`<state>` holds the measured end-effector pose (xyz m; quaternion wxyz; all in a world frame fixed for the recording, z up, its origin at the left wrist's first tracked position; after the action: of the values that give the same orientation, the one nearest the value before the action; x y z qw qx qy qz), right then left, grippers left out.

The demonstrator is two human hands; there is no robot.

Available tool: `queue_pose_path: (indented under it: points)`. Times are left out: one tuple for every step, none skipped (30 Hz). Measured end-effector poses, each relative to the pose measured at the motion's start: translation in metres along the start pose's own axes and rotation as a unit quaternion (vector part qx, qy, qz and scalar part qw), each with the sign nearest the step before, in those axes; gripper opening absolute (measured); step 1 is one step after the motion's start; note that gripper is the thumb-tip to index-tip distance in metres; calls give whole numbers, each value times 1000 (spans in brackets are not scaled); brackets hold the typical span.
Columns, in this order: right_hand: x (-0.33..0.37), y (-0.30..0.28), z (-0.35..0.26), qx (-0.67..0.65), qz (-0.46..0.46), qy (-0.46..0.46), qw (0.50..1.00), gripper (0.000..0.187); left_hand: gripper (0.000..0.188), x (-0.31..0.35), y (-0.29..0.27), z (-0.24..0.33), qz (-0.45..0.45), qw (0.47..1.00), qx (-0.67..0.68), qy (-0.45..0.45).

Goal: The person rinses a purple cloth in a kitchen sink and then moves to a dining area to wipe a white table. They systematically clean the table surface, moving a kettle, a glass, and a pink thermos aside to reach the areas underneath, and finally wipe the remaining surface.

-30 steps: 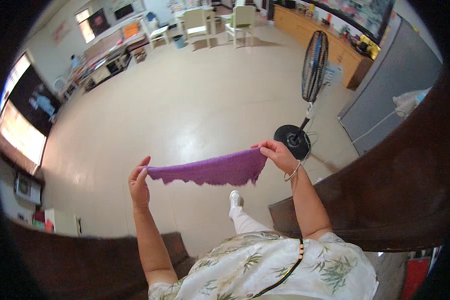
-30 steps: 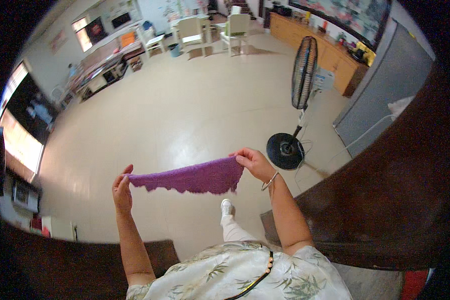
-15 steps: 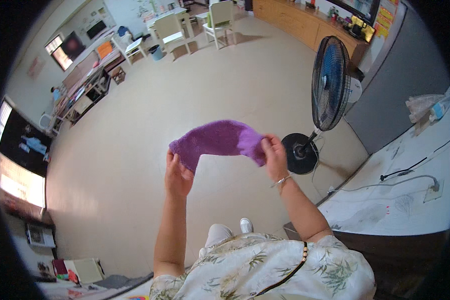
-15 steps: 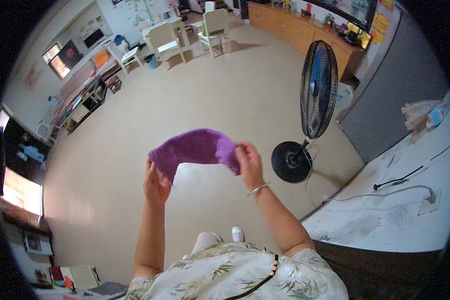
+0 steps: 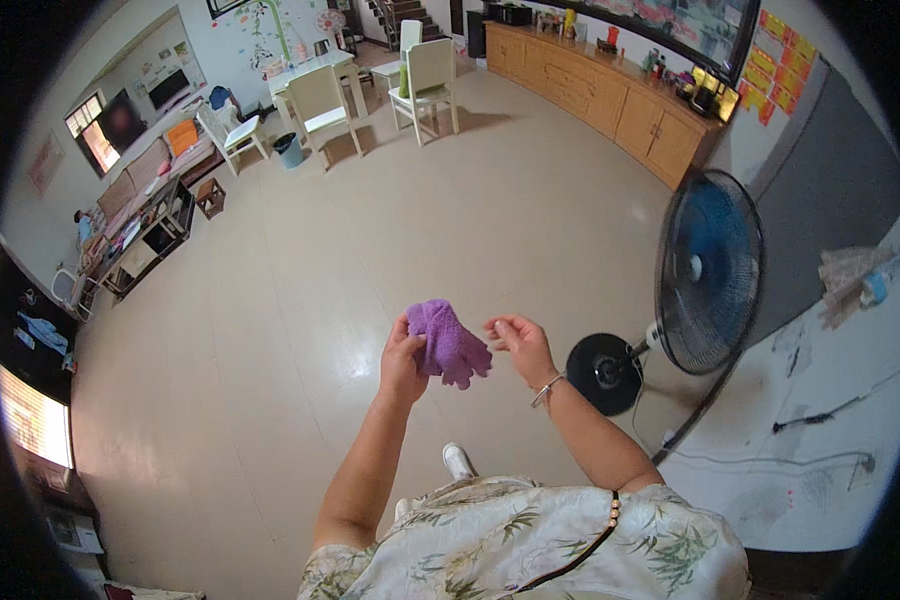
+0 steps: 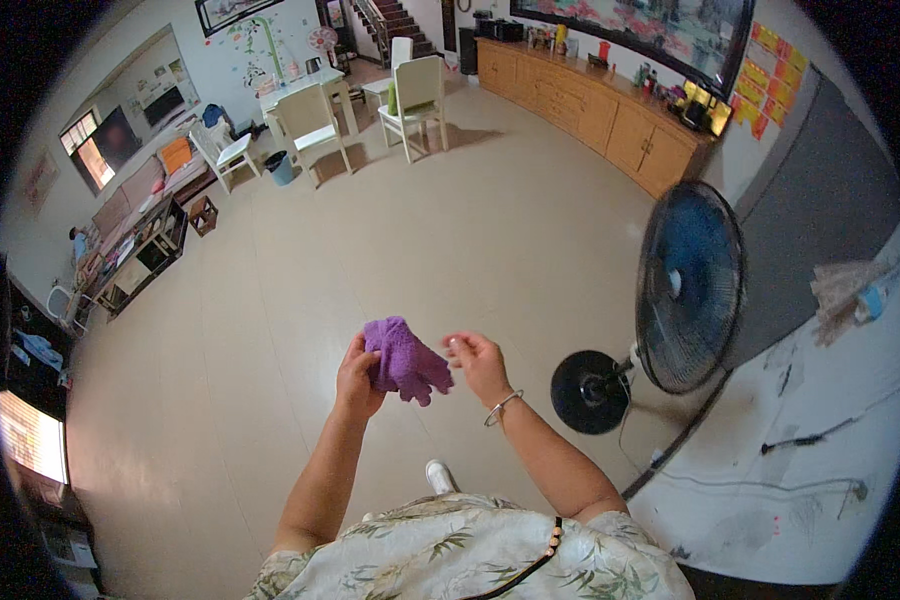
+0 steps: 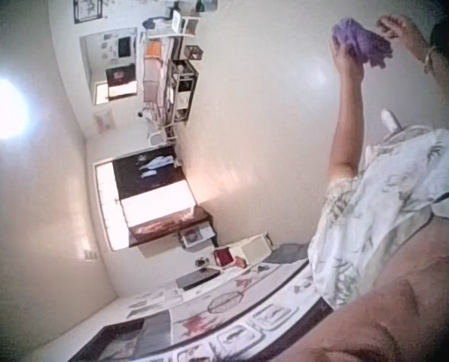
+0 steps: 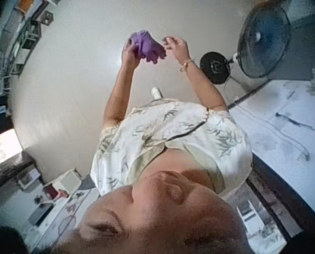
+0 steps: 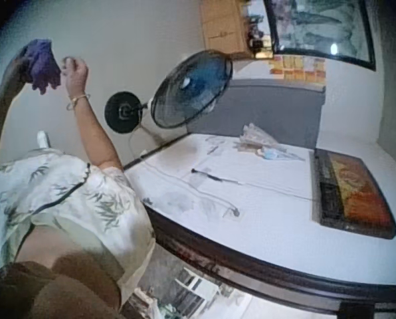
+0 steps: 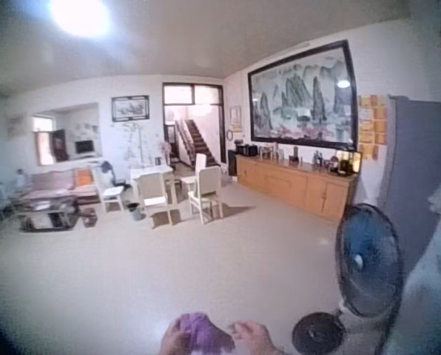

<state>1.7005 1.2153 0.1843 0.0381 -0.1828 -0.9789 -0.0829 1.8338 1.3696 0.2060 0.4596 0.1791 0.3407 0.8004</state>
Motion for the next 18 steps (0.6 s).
queue_pose_path:
  points:
    - [-27, -1, 2, 10, 45, 15, 999, 33, 45, -19, -10, 13, -12, 1000, -3, -14]
    - [-45, -1, 2, 11, 86, 31, 996, 36, 44, -34, -17, 22, -41, 999, 28, -20]
    - [-65, 0, 0, -65, 37, 109, 991, 48, 44, -51, -24, 31, -70, 996, 58, -26]
    - [-84, 6, -2, -160, -59, 131, 977, 49, 43, -71, -37, 41, -106, 990, 90, -34]
    - [-103, 11, -5, -252, -153, 149, 944, 49, 40, -87, -47, 45, -95, 990, 97, -42]
    - [-123, 14, -9, -339, -245, 162, 894, 50, 40, -101, -54, 50, -106, 987, 108, -49]
    - [-146, 13, -9, -330, -210, 121, 913, 45, 40, -115, -64, 56, -117, 985, 117, -56]
    - [-170, 12, -9, -319, -173, 79, 928, 41, 41, -132, -73, 64, -127, 982, 124, -63]
    - [-195, 9, -10, -308, -137, 37, 941, 37, 48, -152, -82, 74, -101, 986, 109, -78]
    - [-223, 9, -11, -295, -103, -2, 950, 33, 51, -174, -101, 83, -81, 993, 28, -87]
    - [-248, 1, -21, -311, -77, -18, 947, 27, 54, -197, -122, 93, -61, 992, -53, -95]
    - [-275, -5, -22, -292, -77, -29, 953, 26, 59, -219, -141, 102, -39, 985, -133, -103]
    - [-300, -13, -25, -268, -78, -43, 959, 25, 64, -241, -151, 105, -2, 983, -157, -99]
    - [-328, -20, -26, -244, -80, -57, 965, 24, 64, -262, -168, 108, 3, 979, -188, -82]
    - [-359, -25, -18, -206, -84, -70, 972, 23, 65, -284, -189, 109, 9, 974, -218, -65]
    - [-395, -27, -21, -188, -78, -77, 976, 23, 66, -309, -206, 119, 20, 967, -249, -48]
    - [-429, -27, -24, -170, -74, -83, 979, 23, 60, -333, -218, 131, 42, 964, -258, -38]
    - [-461, -25, -26, -152, -70, -90, 982, 24, 58, -355, -239, 139, 65, 953, -290, -50]
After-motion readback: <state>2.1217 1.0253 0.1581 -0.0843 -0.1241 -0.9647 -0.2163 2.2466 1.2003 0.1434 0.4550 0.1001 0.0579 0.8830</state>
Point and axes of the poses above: each hand's wrist, its own x-axis away from the middle knuckle, its own y-axis out of the palm, z = x × y, the point moved 1 cm from there along -x, towards the middle knuckle, and after that the axes turned 13 degrees about -z, right-handed, at the moved point
